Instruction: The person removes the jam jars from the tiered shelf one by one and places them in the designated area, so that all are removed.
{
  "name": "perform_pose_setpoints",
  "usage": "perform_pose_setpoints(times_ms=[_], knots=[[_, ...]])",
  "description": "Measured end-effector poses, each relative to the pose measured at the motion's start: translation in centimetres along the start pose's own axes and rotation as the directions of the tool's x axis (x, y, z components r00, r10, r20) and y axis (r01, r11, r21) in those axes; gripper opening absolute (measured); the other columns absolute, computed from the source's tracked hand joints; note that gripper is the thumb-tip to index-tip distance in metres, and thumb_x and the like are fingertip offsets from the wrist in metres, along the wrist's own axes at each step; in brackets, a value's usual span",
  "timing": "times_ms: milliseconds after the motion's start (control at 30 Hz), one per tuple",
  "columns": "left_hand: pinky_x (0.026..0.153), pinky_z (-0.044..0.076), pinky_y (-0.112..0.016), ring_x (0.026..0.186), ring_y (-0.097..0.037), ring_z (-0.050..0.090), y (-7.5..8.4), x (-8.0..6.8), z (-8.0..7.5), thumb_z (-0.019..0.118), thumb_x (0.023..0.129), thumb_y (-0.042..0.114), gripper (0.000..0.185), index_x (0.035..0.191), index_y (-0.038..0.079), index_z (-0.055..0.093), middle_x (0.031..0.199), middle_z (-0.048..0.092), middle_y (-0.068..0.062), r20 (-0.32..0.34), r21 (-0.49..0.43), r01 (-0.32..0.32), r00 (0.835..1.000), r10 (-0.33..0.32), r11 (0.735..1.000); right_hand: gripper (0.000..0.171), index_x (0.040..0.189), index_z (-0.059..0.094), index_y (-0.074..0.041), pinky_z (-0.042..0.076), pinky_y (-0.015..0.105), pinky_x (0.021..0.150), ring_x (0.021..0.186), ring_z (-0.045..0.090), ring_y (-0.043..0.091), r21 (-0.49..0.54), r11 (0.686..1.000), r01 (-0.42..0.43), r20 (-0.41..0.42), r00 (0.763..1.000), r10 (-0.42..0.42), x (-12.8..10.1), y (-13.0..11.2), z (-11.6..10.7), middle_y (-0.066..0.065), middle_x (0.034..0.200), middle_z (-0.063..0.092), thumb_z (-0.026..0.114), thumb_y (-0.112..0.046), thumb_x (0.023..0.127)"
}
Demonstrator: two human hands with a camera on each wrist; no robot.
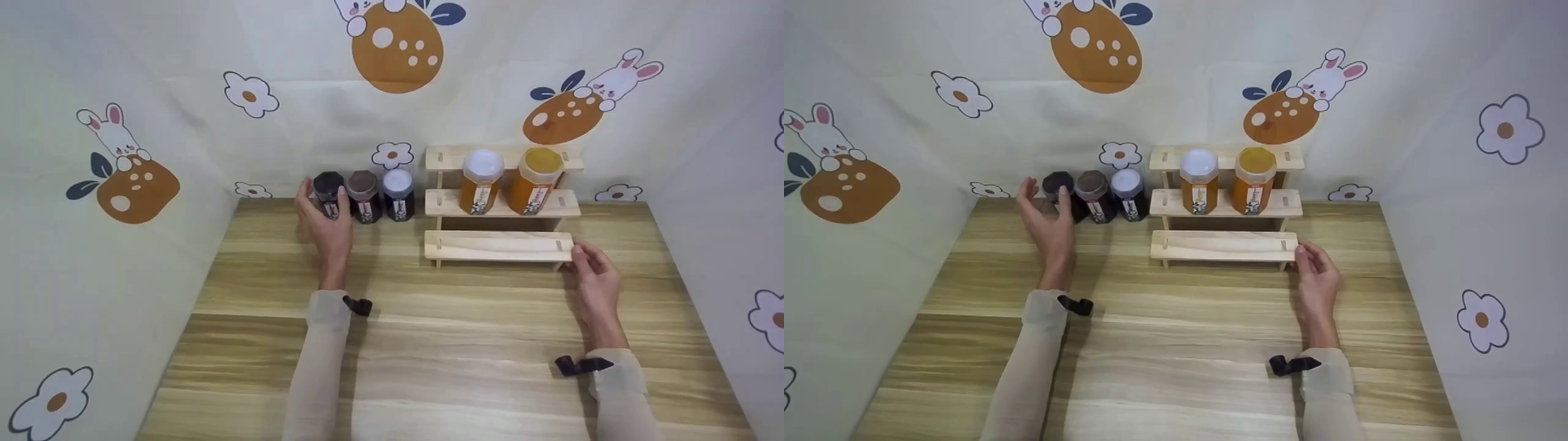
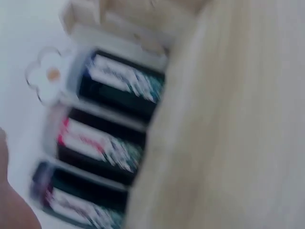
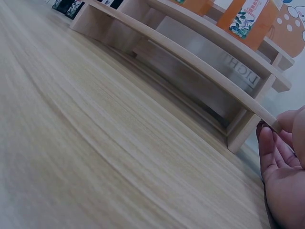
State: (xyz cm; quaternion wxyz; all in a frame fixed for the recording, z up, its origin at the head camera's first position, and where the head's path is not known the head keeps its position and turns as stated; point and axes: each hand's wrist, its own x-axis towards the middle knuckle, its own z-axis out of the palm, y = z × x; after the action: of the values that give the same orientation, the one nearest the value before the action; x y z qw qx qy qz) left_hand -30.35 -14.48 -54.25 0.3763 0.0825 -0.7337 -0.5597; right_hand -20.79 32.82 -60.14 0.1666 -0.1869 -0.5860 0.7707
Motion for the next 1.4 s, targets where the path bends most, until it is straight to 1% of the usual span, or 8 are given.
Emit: perform_pose_setpoints(times_ms=[100,233,433,533,767,967,1200,1400], knots=[[0.123,0.048,-0.046,0.143,-0.027,0.054,2.0,-0.7,1.2,0.076,0.102,0.029,0.062,0.153,0.007,0.049,0.152,0.058,-0.013,0.045,-0.076,-0.093,0.994,0.096,0.993,0.041,0.137,0.066,0.008,0.064,0.02,0.084,0.093,0.072,0.008,0.0,1.0,0.015,-0.002,1.0,-0.015,0.0,0.1,-0.1,-0.003,0.106,0.078,0.073,-0.015,0.104],[0.119,0.051,-0.05,0.137,-0.027,0.06,4.1,-2.5,3.1,0.077,0.102,0.026,0.053,0.147,0.006,0.057,0.146,0.063,-0.015,0.218,-0.164,-0.117,0.964,0.152,0.979,0.041,0.138,0.066,0.008,0.063,0.019,0.084,0.092,0.072,0.007,-0.012,0.999,0.034,0.002,0.999,-0.034,0.1,0.2,-0.2,-0.004,0.105,0.079,0.072,-0.015,0.104],[0.121,0.051,-0.036,0.138,-0.026,0.065,6.6,-5.8,6.0,0.077,0.102,0.027,0.048,0.144,0.009,0.06,0.146,0.066,-0.016,0.488,-0.218,-0.038,0.861,0.143,0.975,0.04,0.136,0.067,0.009,0.063,0.018,0.085,0.097,0.074,0.007,0.028,0.999,0.032,-0.004,0.999,-0.032,0.0,-0.1,-0.2,-0.002,0.112,0.08,0.073,-0.013,0.103],[0.12,0.051,-0.032,0.14,-0.025,0.063,7.7,-6.8,7.7,0.079,0.1,0.021,0.053,0.146,0.006,0.057,0.148,0.064,-0.016,0.561,-0.229,-0.033,0.813,0.16,0.973,0.039,0.136,0.066,0.01,0.063,0.018,0.086,0.097,0.073,0.008,0.046,0.999,0.02,-0.009,1.0,-0.019,0.1,-0.1,-0.2,-0.001,0.111,0.08,0.073,-0.012,0.104],[0.123,0.049,-0.034,0.147,-0.022,0.054,9.5,-8.1,11.1,0.085,0.095,0.031,0.08,0.159,0.011,0.042,0.158,0.054,-0.012,0.647,-0.145,-0.075,0.747,0.151,0.987,0.043,0.139,0.066,0.006,0.063,0.018,0.087,0.098,0.073,0.007,0.003,1.0,0.001,-0.016,1.0,-0.001,0.0,0.1,-0.3,-0.003,0.109,0.079,0.074,-0.015,0.103],[0.123,0.046,-0.036,0.141,-0.019,0.056,10.1,-8.7,13.2,0.086,0.093,0.042,0.089,0.162,0.015,0.036,0.154,0.055,-0.006,0.653,-0.041,-0.121,0.748,0.118,0.992,0.042,0.138,0.067,0.005,0.062,0.016,0.086,0.098,0.073,0.006,-0.025,1.0,0.01,-0.013,1.0,-0.01,0.0,0.1,-0.3,-0.004,0.107,0.079,0.075,-0.017,0.103],[0.121,0.048,-0.035,0.136,-0.018,0.059,10.3,-8.8,14.5,0.091,0.089,0.042,0.084,0.154,0.013,0.047,0.146,0.058,-0.004,0.595,0.054,-0.151,0.798,0.09,0.987,0.045,0.139,0.065,0.008,0.062,0.017,0.085,0.095,0.072,0.006,-0.018,1.0,0.02,-0.005,1.0,-0.02,-0.1,0.0,-0.2,-0.005,0.105,0.079,0.074,-0.016,0.103],[0.116,0.052,-0.036,0.13,-0.017,0.064,10.4,-8.6,14.3,0.094,0.084,0.042,0.083,0.151,0.015,0.053,0.142,0.062,-0.002,0.572,0.091,-0.156,0.816,0.077,0.984,0.044,0.139,0.063,0.012,0.062,0.017,0.084,0.095,0.07,0.006,0.0,1.0,0.018,0.001,1.0,-0.018,0.1,0.1,-0.1,-0.005,0.106,0.079,0.072,-0.012,0.104]])
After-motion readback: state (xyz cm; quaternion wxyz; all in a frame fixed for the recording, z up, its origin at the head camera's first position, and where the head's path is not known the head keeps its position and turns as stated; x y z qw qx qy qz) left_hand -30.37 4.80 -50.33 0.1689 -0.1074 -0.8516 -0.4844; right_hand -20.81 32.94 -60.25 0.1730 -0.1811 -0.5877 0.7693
